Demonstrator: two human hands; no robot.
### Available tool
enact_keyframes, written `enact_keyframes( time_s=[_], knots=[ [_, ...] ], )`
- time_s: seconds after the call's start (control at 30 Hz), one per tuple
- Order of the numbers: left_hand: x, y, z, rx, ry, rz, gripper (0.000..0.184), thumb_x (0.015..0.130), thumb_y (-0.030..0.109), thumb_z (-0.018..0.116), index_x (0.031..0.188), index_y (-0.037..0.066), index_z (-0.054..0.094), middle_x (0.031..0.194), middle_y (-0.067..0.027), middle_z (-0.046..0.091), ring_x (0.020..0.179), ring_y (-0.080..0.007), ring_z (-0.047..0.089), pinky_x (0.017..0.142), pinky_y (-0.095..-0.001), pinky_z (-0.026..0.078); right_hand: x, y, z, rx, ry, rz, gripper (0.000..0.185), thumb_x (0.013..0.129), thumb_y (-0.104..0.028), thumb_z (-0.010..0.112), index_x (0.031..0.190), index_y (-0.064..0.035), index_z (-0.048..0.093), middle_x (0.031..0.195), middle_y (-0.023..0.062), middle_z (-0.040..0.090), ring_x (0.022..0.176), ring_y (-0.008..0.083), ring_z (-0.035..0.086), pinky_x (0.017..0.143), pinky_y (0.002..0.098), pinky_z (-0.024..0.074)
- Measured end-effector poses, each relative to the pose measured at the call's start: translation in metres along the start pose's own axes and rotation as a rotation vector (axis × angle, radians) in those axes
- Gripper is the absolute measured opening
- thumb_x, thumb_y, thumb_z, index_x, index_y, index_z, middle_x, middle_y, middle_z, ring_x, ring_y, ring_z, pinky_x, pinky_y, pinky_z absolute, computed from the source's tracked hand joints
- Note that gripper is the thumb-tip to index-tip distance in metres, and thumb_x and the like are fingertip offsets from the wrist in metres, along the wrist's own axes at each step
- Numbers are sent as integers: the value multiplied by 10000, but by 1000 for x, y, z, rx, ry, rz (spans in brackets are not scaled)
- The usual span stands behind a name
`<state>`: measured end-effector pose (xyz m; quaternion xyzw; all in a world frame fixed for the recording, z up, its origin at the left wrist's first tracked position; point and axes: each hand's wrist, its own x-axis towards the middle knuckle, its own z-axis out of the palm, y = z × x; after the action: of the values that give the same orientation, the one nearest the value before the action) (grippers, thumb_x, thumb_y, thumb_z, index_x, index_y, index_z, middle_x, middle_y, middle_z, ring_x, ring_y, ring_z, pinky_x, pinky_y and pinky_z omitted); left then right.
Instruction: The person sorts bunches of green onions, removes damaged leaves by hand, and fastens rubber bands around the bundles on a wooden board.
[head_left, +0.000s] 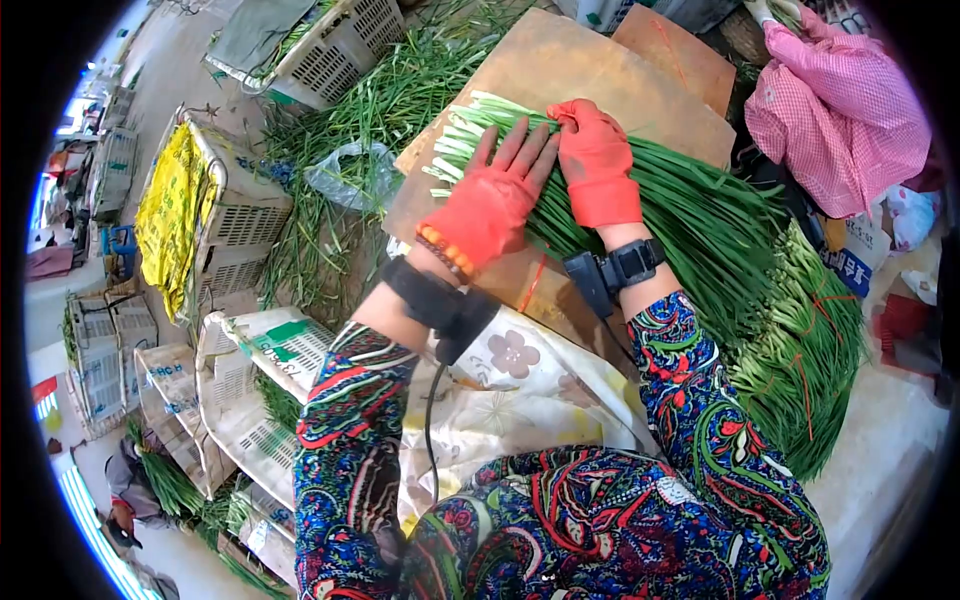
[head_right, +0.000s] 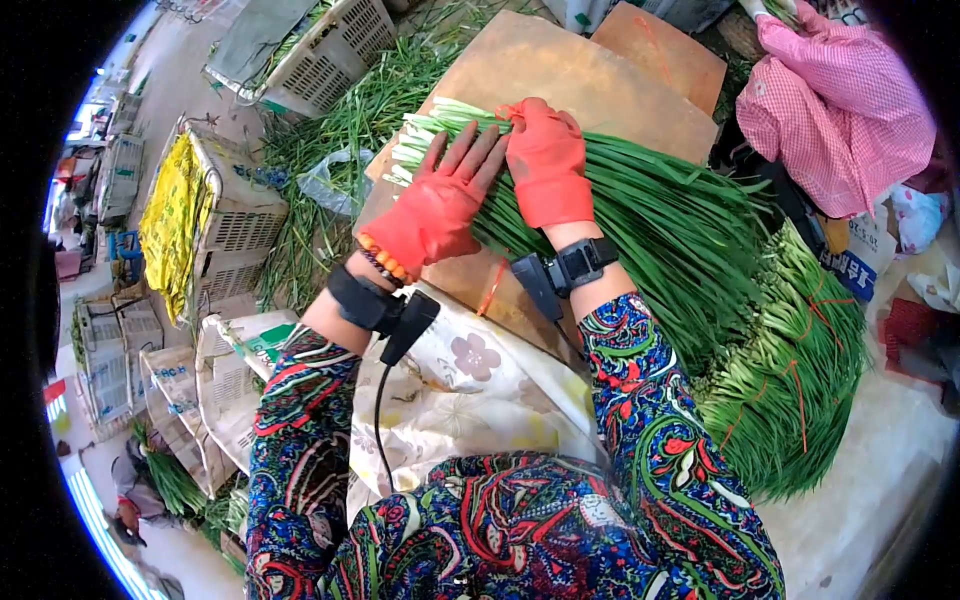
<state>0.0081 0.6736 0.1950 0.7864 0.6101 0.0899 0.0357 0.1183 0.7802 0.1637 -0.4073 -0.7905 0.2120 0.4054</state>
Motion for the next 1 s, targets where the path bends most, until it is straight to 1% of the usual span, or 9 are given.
enact_keyframes(
  time_s=[0.1,0.2,0.27,0.47,0.5,0.63,0.73,0.87,1.0],
  knots=[
    [-12,3,-47,181,29,94,758,653,207,664,1323,114,323,1266,-139,418,1188,-295,383,965,-456,309,0,4,3,5,-15,3,83,803,-126,483,792,-69,542,775,112,630,737,291,578,733,364,411],
    [-33,1,-52,-130,-247,13,564,699,147,613,1239,142,447,945,-105,569,902,-272,549,743,-390,457,1,11,7,-66,-14,0,102,807,-153,485,784,-70,538,745,125,618,731,304,574,734,373,417],
    [-62,5,-13,-155,-27,230,397,719,80,555,1112,132,547,679,-61,522,648,-255,538,556,-356,456,2,12,8,-56,-14,-3,116,810,-170,486,775,-71,534,728,132,611,719,314,572,735,376,422],
    [-69,23,38,-281,-115,314,398,641,127,585,1038,144,574,698,-45,514,664,-235,537,568,-341,460,0,15,11,-120,-38,6,76,791,-135,514,799,-101,581,777,68,634,723,275,575,707,354,441],
    [-68,22,40,-266,-109,281,207,682,176,578,885,141,596,699,-39,537,694,-221,559,564,-343,465,0,14,10,-128,-44,3,90,784,-116,520,818,-109,603,810,45,645,735,264,575,688,347,452],
    [-72,20,44,-312,-68,216,102,682,153,556,778,132,585,704,-43,541,709,-237,558,588,-353,464,1,9,4,-101,-61,17,104,784,-129,523,831,-128,616,800,39,638,730,253,566,701,339,447],
    [-93,11,44,-365,-111,188,98,686,148,550,776,131,586,712,-51,544,721,-243,562,591,-357,463,2,8,4,-29,-42,12,92,800,-163,507,790,-102,574,714,91,618,697,262,578,760,352,394],
    [-109,15,31,-347,-128,143,169,701,109,591,865,69,593,802,-70,587,741,-252,568,623,-356,471,0,6,1,-66,-59,34,105,784,-146,537,837,-136,627,786,38,634,734,251,553,718,333,437],
    [-99,29,-3,-320,-55,153,153,730,82,583,881,59,591,824,-92,589,757,-268,573,624,-353,474,-1,8,4,-50,-26,21,117,804,-196,515,793,-107,590,705,92,618,690,273,574,755,349,405]
  ],
)
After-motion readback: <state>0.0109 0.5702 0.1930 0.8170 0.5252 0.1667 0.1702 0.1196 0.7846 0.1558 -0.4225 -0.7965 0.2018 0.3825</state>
